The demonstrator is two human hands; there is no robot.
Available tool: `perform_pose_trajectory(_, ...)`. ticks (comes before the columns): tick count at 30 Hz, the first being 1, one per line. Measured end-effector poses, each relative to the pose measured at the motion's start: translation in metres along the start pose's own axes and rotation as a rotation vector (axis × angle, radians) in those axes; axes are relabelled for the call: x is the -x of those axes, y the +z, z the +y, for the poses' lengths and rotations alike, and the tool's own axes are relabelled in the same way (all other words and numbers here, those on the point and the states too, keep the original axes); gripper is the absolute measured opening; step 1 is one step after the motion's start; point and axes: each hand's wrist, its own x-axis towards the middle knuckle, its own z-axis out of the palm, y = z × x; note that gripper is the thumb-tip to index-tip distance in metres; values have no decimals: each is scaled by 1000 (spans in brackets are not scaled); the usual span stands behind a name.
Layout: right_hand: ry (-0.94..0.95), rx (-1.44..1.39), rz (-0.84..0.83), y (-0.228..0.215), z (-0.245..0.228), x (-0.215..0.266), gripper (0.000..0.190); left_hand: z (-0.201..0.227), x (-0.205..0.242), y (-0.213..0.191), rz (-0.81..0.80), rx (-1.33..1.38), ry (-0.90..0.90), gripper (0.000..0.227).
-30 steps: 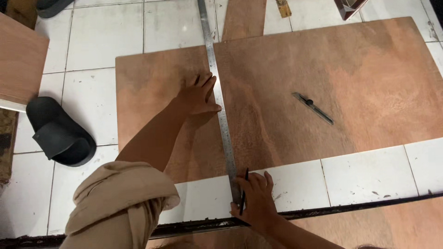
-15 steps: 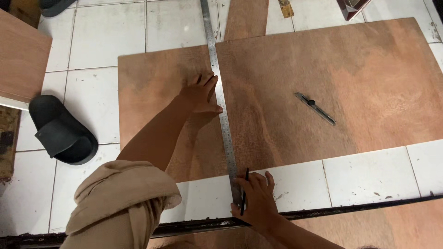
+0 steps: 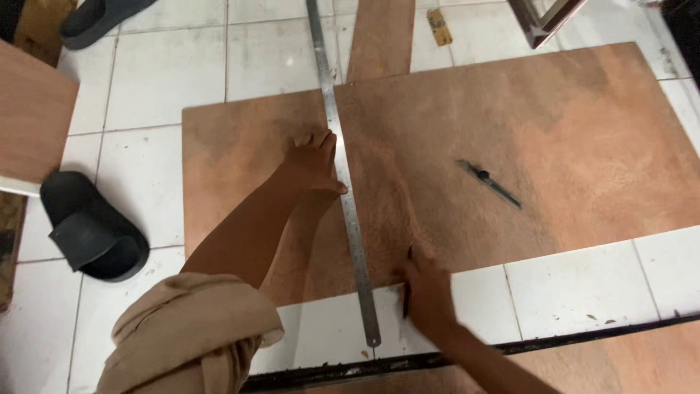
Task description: The person measures and marks wooden panels on a tiled floor using a metal ruler and pencil, then cuts along the marked lines with a utility knife. They repeat this process on multiple panels, separating cut pieces and stacking them aside.
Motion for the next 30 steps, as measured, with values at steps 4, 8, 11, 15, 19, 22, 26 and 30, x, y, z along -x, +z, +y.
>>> perform_pose_trajectory(4, 21, 412, -282, -4, 71, -42, 39, -2, -8, 8, -73, 17, -33, 125)
perform_pose_trajectory(8, 96, 388, 169, -35, 107, -77, 24, 7, 1, -16, -142, 102, -90, 108)
perform_pose_trajectory(11, 324, 298, 110, -80, 155, -106, 55, 18, 14, -41, -165, 100, -125, 101)
perform_pose_trajectory(15, 422, 360, -74, -59, 229, -138, 57, -18, -23, -8, -173, 125, -132, 88)
perform_pose_trajectory(19, 588, 143, -168, -81, 192, -145, 54, -17, -32, -6, -163, 175, -120, 95)
perform_pose_trajectory(22, 607, 173, -273, -89, 170, -158, 58, -14, -33, -6, -57, 142, -92, 112)
perform_pose_trajectory(26, 490, -368, -161, -137, 68, -182, 49, -2, -15, -39, -62, 125, -77, 121)
perform_pose_trajectory(30, 289, -852, -148, -112, 19, -266, 39, 1, -8, -55, -133, 9, -81, 128)
